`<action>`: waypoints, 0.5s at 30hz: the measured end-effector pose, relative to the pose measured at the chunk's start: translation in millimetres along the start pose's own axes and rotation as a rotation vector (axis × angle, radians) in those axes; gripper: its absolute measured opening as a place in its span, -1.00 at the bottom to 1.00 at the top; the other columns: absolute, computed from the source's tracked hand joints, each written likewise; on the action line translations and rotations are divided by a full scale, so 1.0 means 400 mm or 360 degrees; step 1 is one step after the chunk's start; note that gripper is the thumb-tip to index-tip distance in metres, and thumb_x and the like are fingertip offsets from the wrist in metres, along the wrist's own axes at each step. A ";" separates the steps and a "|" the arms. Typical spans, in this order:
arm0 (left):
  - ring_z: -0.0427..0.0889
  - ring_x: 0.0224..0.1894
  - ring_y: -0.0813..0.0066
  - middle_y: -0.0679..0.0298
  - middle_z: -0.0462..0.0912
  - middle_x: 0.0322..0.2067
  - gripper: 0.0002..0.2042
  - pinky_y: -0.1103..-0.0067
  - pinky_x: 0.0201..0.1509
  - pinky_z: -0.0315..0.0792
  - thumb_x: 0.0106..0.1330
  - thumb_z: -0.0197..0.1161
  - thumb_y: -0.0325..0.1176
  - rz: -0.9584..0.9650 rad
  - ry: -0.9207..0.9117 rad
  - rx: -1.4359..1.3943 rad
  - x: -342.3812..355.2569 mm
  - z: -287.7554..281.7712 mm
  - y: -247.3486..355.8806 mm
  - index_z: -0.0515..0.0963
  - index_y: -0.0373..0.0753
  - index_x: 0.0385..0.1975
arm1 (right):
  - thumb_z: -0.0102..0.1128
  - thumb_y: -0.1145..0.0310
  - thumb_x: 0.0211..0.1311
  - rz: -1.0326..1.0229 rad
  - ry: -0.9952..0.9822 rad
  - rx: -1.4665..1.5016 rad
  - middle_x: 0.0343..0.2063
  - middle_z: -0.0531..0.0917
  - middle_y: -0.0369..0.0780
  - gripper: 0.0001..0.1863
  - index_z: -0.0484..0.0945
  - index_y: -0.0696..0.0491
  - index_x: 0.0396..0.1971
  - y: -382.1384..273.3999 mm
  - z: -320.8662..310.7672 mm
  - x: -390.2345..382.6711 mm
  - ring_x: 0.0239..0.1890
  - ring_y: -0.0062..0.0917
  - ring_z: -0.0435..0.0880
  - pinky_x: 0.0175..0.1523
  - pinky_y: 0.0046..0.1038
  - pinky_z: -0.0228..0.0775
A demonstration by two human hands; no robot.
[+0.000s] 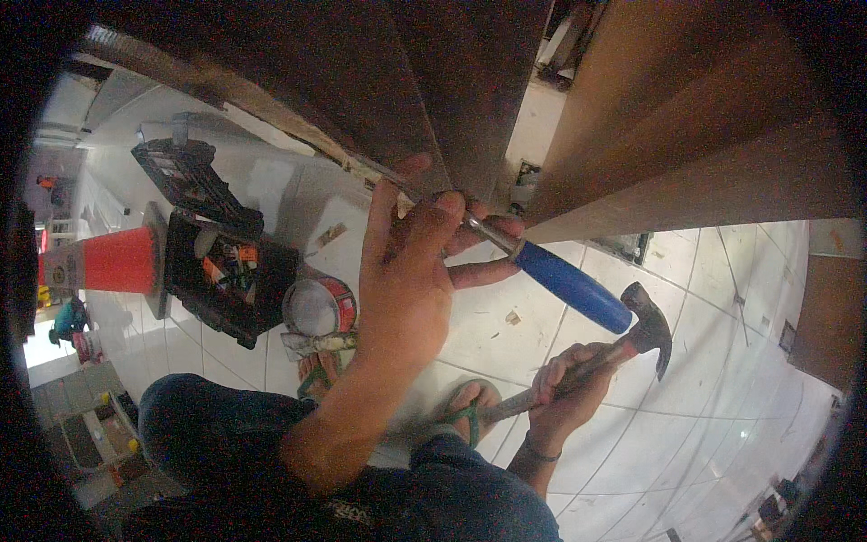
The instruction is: The person uses a chisel and a hammer to carve out sections of a wooden door frame and then removes the wood scraps by hand.
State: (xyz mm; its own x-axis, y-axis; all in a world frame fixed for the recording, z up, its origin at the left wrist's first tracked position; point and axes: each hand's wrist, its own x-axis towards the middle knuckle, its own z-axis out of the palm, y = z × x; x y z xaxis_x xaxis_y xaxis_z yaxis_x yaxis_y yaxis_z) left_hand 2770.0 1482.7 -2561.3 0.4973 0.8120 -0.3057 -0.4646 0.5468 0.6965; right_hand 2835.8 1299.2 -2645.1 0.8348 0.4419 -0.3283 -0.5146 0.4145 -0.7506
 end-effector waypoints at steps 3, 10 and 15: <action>0.66 -0.12 0.17 0.10 0.47 -0.16 -0.51 0.25 -0.10 0.69 0.41 0.11 -0.36 0.0065 -0.0035 -0.0021 0.010 -0.013 0.014 0.04 -0.10 0.24 | -0.26 -0.05 0.50 -0.0006 -0.0001 -0.0028 -0.63 0.37 -0.31 -0.58 0.37 0.01 -0.27 0.006 0.008 -0.007 -0.84 -0.76 0.15 -0.82 -0.72 -0.01; 0.67 -0.13 0.16 0.11 0.47 -0.19 -0.53 0.21 -0.10 0.68 0.42 0.09 -0.37 0.0037 -0.0030 -0.0076 0.015 -0.031 0.011 0.05 -0.08 0.23 | -0.24 -0.06 0.49 -0.0044 -0.0130 -0.0059 -0.61 0.37 -0.32 -0.58 0.37 0.01 -0.27 0.012 0.000 -0.013 -0.81 -0.76 0.16 -0.80 -0.73 0.01; 0.67 -0.14 0.16 0.12 0.48 -0.19 -0.55 0.22 -0.13 0.69 0.42 0.09 -0.36 0.0051 -0.0005 -0.0087 0.017 -0.039 0.011 0.06 -0.07 0.22 | -0.25 -0.06 0.49 -0.0017 -0.0042 -0.0049 -0.62 0.36 -0.31 -0.58 0.36 0.01 -0.28 0.016 0.016 -0.017 -0.83 -0.76 0.14 -0.82 -0.73 0.00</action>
State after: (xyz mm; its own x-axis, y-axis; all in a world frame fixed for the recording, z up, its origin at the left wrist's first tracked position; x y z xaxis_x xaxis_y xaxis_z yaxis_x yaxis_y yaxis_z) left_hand 2759.9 1493.6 -2570.4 0.4839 0.8286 -0.2817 -0.5198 0.5311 0.6692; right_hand 2825.8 1303.8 -2644.0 0.8344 0.4588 -0.3053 -0.4993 0.3948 -0.7712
